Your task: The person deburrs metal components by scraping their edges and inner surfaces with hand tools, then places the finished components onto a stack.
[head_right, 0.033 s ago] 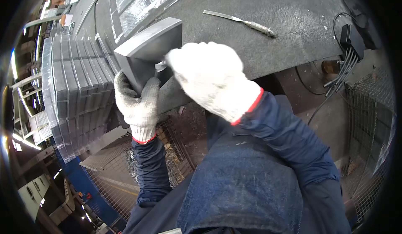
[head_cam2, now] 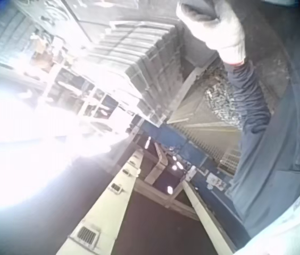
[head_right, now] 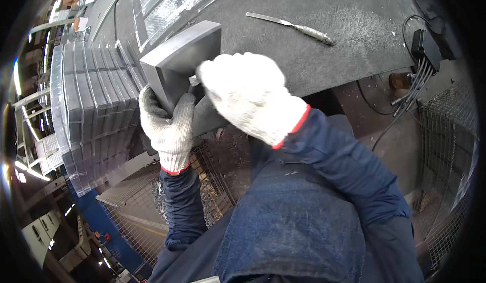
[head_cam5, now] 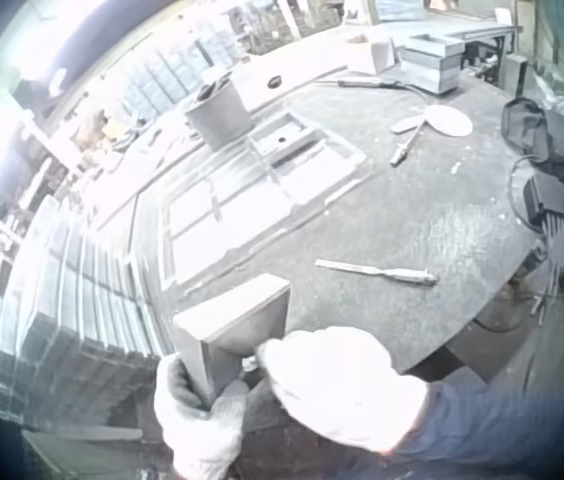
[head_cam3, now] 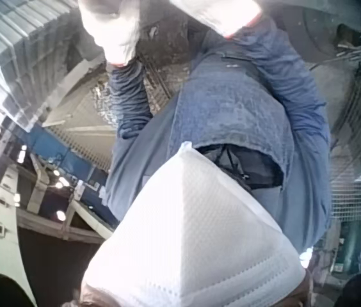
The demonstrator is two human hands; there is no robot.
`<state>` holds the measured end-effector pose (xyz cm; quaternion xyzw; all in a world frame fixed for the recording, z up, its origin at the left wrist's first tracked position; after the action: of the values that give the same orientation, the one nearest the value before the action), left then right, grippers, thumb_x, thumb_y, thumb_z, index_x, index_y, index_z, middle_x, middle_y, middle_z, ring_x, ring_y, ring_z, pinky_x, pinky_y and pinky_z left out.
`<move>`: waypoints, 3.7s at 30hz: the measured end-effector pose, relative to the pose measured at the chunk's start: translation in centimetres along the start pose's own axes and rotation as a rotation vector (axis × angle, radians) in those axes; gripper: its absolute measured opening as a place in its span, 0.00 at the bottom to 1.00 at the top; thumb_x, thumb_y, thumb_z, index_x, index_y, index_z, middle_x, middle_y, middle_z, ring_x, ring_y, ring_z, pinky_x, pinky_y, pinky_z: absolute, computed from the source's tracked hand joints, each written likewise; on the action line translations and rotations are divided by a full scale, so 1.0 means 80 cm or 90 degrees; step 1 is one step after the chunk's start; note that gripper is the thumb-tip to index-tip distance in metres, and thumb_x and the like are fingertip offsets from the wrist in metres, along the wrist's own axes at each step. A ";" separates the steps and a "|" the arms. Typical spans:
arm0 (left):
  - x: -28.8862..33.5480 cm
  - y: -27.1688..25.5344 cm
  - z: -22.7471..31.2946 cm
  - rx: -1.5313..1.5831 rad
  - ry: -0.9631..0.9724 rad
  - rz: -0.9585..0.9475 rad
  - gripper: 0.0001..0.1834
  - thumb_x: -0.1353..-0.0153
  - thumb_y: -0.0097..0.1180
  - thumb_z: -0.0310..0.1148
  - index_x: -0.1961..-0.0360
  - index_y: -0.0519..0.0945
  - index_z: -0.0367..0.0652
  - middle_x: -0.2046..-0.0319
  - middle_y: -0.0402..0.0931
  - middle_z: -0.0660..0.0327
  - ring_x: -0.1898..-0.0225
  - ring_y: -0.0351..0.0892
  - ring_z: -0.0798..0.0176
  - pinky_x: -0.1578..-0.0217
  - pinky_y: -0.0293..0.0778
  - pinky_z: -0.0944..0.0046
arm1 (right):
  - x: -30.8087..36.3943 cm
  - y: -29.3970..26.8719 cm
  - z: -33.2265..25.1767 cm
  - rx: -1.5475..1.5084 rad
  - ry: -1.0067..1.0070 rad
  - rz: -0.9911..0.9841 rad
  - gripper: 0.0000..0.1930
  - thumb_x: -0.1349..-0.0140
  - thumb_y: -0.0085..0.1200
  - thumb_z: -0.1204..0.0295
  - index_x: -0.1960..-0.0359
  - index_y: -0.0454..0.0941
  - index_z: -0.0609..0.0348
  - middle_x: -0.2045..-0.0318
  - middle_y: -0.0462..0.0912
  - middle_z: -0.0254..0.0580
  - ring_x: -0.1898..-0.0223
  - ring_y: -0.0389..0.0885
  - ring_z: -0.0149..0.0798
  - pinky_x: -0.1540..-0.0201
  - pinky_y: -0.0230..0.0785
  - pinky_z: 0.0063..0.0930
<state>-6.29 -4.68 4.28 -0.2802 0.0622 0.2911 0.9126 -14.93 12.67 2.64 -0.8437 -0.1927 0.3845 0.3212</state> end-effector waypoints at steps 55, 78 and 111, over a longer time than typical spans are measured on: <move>-0.020 0.017 -0.105 0.432 -0.454 -0.140 0.32 0.35 0.67 0.29 0.31 0.76 0.24 0.51 0.86 0.51 0.53 0.87 0.60 0.49 0.82 0.62 | -0.017 -0.031 0.009 0.124 -0.175 -0.300 0.13 0.34 0.62 0.68 0.48 0.85 0.50 0.69 0.87 0.41 0.69 0.88 0.46 0.63 0.79 0.44; -0.010 0.015 -0.092 0.380 -0.448 -0.029 0.36 0.35 0.66 0.29 0.28 0.73 0.26 0.41 0.84 0.47 0.44 0.85 0.56 0.41 0.78 0.58 | -0.011 -0.048 0.005 0.195 -0.105 -0.331 0.12 0.30 0.59 0.70 0.47 0.87 0.44 0.73 0.84 0.42 0.70 0.88 0.48 0.66 0.78 0.43; 0.057 0.041 -0.060 0.721 -0.678 0.120 0.32 0.30 0.69 0.48 0.33 0.77 0.41 0.40 0.82 0.49 0.36 0.83 0.49 0.33 0.77 0.40 | -0.031 0.021 0.079 -0.325 0.160 -0.103 0.20 0.26 0.56 0.75 0.34 0.82 0.65 0.45 0.90 0.54 0.44 0.91 0.47 0.39 0.81 0.35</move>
<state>-4.12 -2.87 -2.57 0.4121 -0.2215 0.3862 0.7950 -21.23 12.53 -0.37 -0.9201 -0.3087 0.1892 0.1492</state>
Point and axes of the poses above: each hand's wrist, its own x-axis away from the middle knuckle, its own y-axis out of the palm, z = x × y, the point moved 5 cm from there along -x, towards the middle knuckle
